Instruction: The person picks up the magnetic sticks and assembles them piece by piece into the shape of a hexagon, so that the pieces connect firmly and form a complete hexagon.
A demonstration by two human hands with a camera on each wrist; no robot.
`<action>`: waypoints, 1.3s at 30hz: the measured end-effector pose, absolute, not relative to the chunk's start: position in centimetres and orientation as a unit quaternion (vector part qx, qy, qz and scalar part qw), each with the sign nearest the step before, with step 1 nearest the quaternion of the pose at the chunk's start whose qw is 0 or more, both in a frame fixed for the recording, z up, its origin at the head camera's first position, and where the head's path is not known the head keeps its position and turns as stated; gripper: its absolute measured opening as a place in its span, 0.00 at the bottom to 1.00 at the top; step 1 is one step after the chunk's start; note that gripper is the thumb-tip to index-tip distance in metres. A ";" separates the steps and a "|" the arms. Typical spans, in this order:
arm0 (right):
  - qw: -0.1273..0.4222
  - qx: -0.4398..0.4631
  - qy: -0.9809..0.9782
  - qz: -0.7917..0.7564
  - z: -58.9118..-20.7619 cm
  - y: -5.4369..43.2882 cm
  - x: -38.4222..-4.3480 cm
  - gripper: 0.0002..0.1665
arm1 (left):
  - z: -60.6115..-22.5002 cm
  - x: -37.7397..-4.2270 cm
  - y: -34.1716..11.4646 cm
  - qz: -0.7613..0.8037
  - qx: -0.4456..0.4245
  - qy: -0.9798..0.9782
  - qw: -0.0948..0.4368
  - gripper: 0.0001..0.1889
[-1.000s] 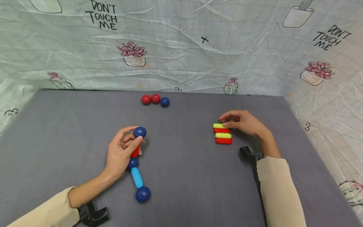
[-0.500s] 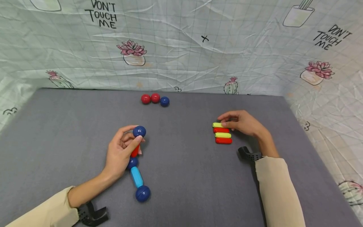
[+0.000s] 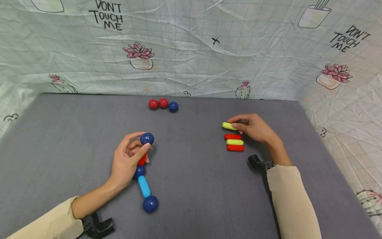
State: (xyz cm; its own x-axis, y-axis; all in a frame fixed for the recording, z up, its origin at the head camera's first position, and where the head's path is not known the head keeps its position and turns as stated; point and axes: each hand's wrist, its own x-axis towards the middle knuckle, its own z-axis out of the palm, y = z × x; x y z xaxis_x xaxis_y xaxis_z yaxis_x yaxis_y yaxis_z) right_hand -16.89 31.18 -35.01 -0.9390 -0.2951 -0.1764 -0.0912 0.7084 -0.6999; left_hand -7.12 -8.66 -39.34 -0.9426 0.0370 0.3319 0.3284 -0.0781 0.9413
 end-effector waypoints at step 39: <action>0.075 -0.334 0.842 -0.417 -33.3 16.6 -14.7 0.12 | -36.8 -6.2 -8.3 -0.713 -0.105 -0.689 0.079 0.19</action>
